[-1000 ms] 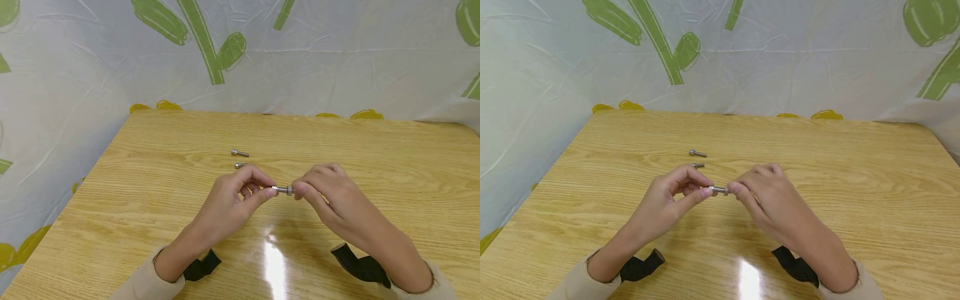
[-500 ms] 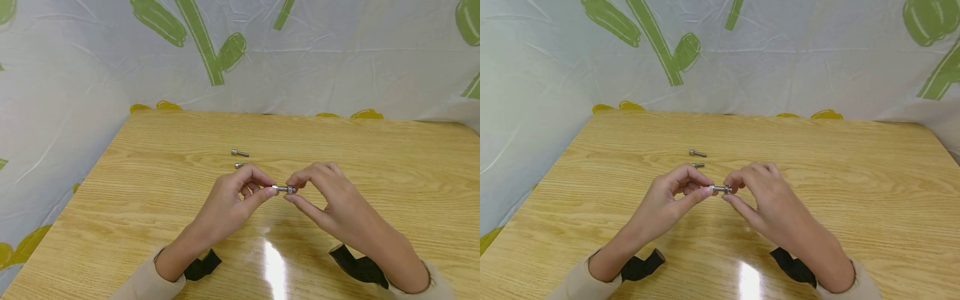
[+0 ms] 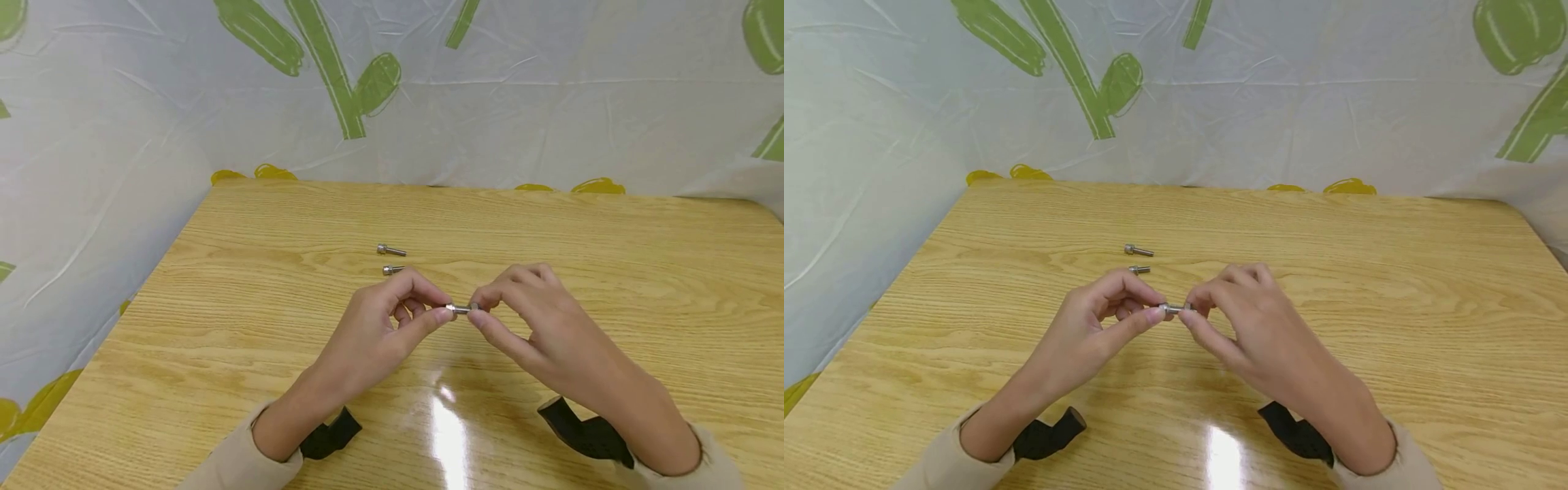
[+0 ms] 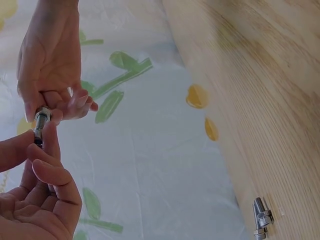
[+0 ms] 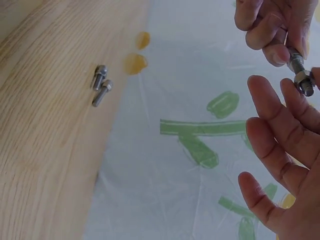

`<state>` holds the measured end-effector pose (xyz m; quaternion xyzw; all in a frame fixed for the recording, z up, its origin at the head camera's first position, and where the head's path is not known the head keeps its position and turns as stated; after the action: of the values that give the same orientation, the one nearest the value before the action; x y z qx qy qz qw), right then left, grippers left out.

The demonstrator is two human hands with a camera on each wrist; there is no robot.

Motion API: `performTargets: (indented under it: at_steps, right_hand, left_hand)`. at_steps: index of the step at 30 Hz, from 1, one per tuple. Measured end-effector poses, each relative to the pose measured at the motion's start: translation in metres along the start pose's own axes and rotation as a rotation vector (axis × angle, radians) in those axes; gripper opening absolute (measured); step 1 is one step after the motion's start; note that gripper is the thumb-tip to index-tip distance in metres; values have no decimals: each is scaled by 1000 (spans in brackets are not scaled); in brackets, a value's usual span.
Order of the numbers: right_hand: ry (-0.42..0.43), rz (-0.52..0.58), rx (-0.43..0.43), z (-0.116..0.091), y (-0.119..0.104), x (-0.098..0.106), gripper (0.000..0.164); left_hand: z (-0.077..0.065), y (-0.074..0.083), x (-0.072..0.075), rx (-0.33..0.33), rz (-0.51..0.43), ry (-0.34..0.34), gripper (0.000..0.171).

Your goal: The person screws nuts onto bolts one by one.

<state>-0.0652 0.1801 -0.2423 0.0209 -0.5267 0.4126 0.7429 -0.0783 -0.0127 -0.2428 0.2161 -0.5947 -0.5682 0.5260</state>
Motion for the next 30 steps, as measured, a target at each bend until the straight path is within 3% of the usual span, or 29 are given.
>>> performTargets:
  at_steps: [7, 12, 15, 18, 23, 30]
  right_hand:
    - [19, 18, -20, -1, 0, -2, 21]
    - [26, 14, -63, -2, -1, 2, 10]
    - [44, 3, -19, -4, 5, -2, 28]
    - [85, 14, 70, -8, 17, -10, 35]
    - [118, 35, 138, -10, 27, -16, 32]
    - [101, 14, 109, -1, 6, -3, 13]
  left_hand:
    - [0, 0, 0, -2, 0, 6, 9]
    - [0, 1, 2, 3, -3, 7, 9]
    - [0, 1, 2, 8, 1, 3, 9]
    - [0, 1, 2, 12, 3, 3, 9]
    - [0, 1, 3, 13, -4, 3, 9]
    - [1, 1, 2, 9, -14, -4, 10]
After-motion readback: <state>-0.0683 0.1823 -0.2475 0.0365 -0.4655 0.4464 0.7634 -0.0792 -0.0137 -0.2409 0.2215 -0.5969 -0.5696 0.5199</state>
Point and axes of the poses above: each hand's wrist, its own z-axis towards the middle knuckle, its own x-axis out of the back of the hand, y = z × x, the point moved 2 cm from there along z, towards the middle knuckle, and after that the axes turned 2 degrees about -z, right-handed, at the moved point
